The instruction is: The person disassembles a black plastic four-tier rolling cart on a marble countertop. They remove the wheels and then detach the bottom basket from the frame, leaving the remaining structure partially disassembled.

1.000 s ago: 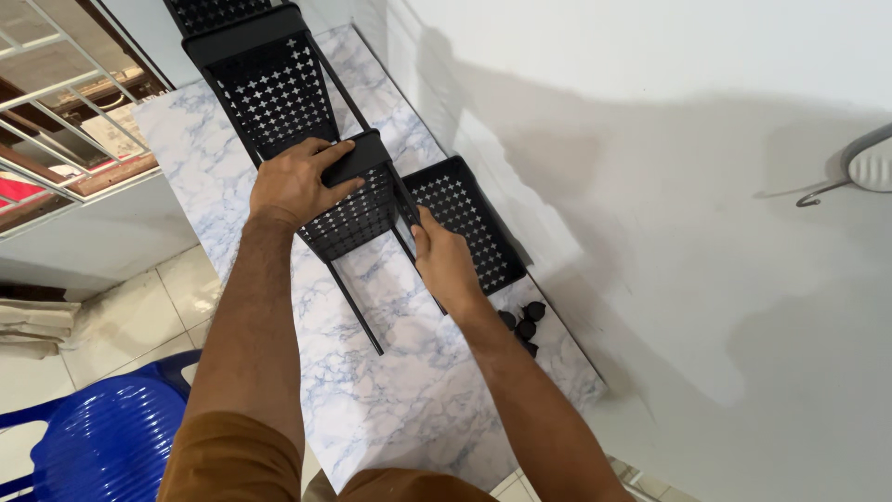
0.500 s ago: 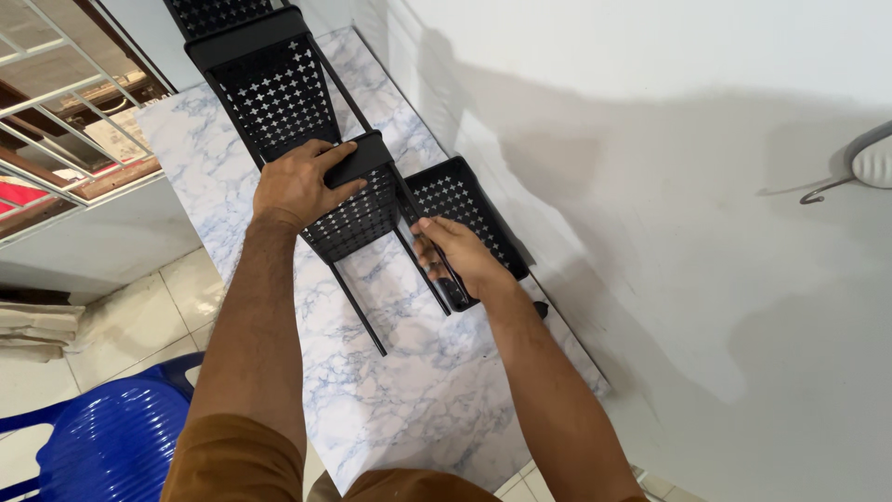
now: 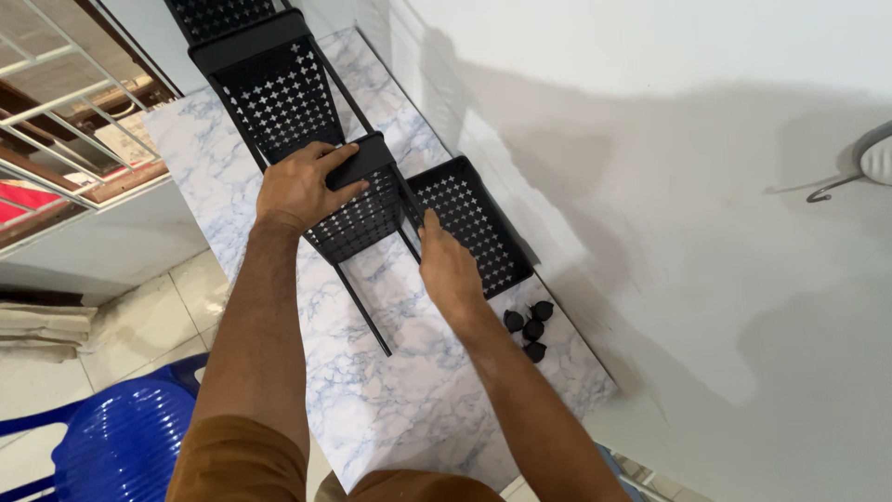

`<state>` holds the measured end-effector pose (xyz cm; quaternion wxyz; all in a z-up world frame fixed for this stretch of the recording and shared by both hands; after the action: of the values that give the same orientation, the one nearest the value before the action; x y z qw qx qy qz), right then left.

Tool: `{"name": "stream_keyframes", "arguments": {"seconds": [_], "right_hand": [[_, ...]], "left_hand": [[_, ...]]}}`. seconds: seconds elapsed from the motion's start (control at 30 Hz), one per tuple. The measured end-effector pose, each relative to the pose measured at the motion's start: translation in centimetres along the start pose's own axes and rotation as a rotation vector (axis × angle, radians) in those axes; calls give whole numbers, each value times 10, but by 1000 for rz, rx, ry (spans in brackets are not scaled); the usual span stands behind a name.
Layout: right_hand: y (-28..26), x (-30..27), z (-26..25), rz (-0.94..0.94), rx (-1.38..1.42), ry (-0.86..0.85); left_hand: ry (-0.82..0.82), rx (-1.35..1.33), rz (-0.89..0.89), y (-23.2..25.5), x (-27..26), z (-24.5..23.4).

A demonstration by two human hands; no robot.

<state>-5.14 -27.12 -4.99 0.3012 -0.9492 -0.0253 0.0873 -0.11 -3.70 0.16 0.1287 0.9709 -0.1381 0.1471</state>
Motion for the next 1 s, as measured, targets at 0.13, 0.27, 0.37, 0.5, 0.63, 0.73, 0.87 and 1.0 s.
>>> {"name": "stream_keyframes", "arguments": {"seconds": [0.13,0.27,0.37,0.5,0.63,0.73,0.87,1.0], "right_hand": [[-8,-10,-1,-40,-151,53],[0,-3,-4,-115,43,104],[12,8,-8,-44,472,-155],[30,9,-19,204,817,-501],[19,-3,-15,-19,520,-177],[10,-13,-13,-105,138,-8],[7,-24,-15,-60,-176,48],[17,-30,-14,-58,-77,141]], "left_hand": [[-8,-15,-11,1,-4,0],[-28,2,-25,1,1,1],[-32,0,-26,0,1,-1],[-48,18,-37,1,4,-1],[-83,12,-66,1,3,0],[-49,6,-40,1,1,0],[-35,5,-36,-1,2,1],[-21,31,-14,-2,2,5]]}}
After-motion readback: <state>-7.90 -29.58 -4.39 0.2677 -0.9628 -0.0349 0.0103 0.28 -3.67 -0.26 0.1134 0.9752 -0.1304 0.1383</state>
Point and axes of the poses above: each hand's wrist, its own x-axis towards the middle knuckle, its own z-axis out of the palm, y = z × x, the point moved 2 cm from there along x, towards the middle knuckle, and after that the axes turned 8 degrees about z, right-handed, at the moved point
